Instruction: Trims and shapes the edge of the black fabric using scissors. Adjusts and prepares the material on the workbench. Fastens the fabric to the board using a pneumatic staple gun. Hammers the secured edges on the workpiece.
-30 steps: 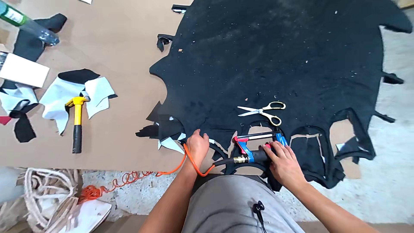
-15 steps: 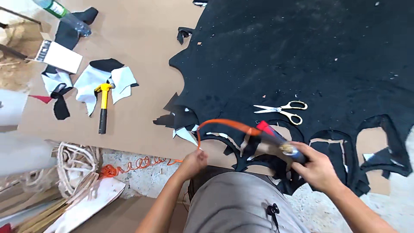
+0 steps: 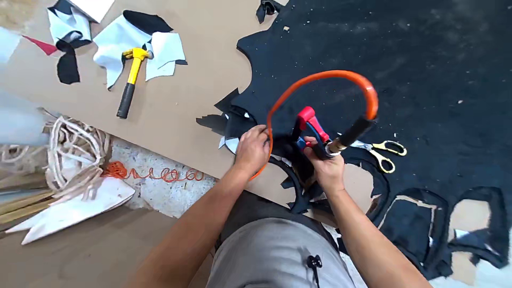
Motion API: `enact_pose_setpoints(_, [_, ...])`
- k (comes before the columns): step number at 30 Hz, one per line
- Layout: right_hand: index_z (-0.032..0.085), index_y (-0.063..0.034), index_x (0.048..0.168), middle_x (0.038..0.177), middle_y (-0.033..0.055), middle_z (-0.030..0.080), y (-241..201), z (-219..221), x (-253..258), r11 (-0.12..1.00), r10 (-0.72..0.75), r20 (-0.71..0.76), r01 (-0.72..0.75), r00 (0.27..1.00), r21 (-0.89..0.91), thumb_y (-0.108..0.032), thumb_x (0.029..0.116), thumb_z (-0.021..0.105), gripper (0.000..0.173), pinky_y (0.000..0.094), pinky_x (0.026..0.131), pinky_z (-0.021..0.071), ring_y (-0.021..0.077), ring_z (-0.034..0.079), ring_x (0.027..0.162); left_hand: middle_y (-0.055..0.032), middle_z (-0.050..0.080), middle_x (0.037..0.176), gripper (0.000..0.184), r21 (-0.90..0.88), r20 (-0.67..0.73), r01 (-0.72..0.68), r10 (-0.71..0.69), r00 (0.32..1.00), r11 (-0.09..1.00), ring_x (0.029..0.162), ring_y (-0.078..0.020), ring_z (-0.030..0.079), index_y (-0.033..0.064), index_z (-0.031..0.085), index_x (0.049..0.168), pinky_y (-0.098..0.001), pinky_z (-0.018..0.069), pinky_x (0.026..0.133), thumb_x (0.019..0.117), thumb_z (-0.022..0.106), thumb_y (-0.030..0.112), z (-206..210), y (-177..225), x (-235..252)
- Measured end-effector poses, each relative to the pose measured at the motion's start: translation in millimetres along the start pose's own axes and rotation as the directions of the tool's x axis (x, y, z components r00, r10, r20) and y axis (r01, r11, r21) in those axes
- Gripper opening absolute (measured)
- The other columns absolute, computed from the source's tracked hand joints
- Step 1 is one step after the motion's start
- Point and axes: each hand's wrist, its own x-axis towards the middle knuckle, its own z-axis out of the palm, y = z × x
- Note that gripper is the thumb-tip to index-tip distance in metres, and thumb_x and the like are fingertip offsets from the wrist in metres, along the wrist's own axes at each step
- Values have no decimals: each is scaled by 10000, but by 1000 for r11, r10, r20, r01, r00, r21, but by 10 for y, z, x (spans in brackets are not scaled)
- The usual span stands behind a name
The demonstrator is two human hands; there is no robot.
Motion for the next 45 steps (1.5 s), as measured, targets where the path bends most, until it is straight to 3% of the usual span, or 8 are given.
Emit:
enact_pose_setpoints(4, [677, -26, 1164, 1189, 111, 746, 153, -96, 108, 999, -9, 112, 4, 994, 47, -57, 862, 788, 323, 454, 1005, 596, 257, 712, 1133, 34, 357, 1668, 456, 43, 128, -174, 168, 977, 984, 1580, -194, 221, 221, 559, 1501, -549, 158, 1288, 1050, 521, 281, 271, -143, 194])
enact_pose_setpoints(6, [698, -28, 1160, 1173, 103, 751, 202, -119, 146, 1000, -13, 169, 15, 985, -12, -63, 846, 800, 332, 463, 1015, 593, 252, 712, 1131, 40, 340, 1677, 483, 48, 69, -231, 227, 971, 972, 1588, -196, 193, 241, 526, 1529, -571, 108, 1290, 1055, 500, 334, 398, -235, 204])
enact_pose_setpoints(9, [709, -45, 1110, 1099, 79, 764, 259, -36, 78, 993, -15, 125, 30, 992, -117, -151, 849, 812, 300, 470, 956, 616, 232, 730, 1061, 24, 403, 1644, 469, 35, 5, -262, 261, 965, 965, 1579, -213, 224, 250, 558, 1500, -578, 98, 1287, 1043, 510, 344, 466, -281, 207])
enact_pose_setpoints(14, [697, -20, 1086, 1088, 107, 763, 182, 228, -119, 995, -45, -28, 42, 999, -86, -81, 848, 796, 265, 473, 949, 619, 261, 733, 1063, 23, 417, 1636, 465, 15, -7, -262, 262, 965, 965, 1578, -214, 230, 233, 568, 1494, -560, 111, 1293, 1044, 505, 334, 456, -273, 189])
enact_pose_setpoints(20, [679, -9, 1104, 1094, 121, 764, 169, 360, -161, 996, -87, -87, 86, 992, -20, -16, 860, 775, 262, 458, 951, 622, 268, 736, 1067, 33, 398, 1647, 476, 31, -18, -285, 285, 958, 958, 1579, -216, 227, 230, 554, 1507, -548, 97, 1294, 1048, 488, 336, 501, -309, 207])
enact_pose_setpoints(26, [653, 38, 1106, 1090, 173, 747, 219, 421, -174, 971, -189, -110, 202, 976, 127, 63, 858, 746, 266, 483, 938, 614, 323, 726, 1055, 19, 433, 1627, 474, 6, -64, -309, 309, 949, 951, 1566, -224, 268, 212, 586, 1480, -558, 110, 1290, 1024, 521, 325, 539, -357, 203])
enact_pose_setpoints(32, [658, 8, 1094, 1096, 138, 754, 201, 378, -110, 981, -186, -87, 190, 979, 46, 67, 864, 724, 246, 451, 951, 610, 284, 728, 1067, 36, 414, 1638, 470, -14, -52, -314, 313, 948, 949, 1568, -205, 260, 216, 587, 1481, -566, 101, 1288, 1027, 508, 311, 523, -362, 220])
enact_pose_setpoints(45, [658, -8, 1075, 1036, 115, 747, 214, 292, 22, 980, -174, -39, 177, 984, 94, 48, 850, 742, 246, 440, 905, 621, 263, 733, 996, 0, 435, 1625, 476, -53, -41, -333, 331, 943, 941, 1570, -234, 257, 198, 595, 1469, -572, 88, 1286, 1011, 537, 314, 496, -384, 266])
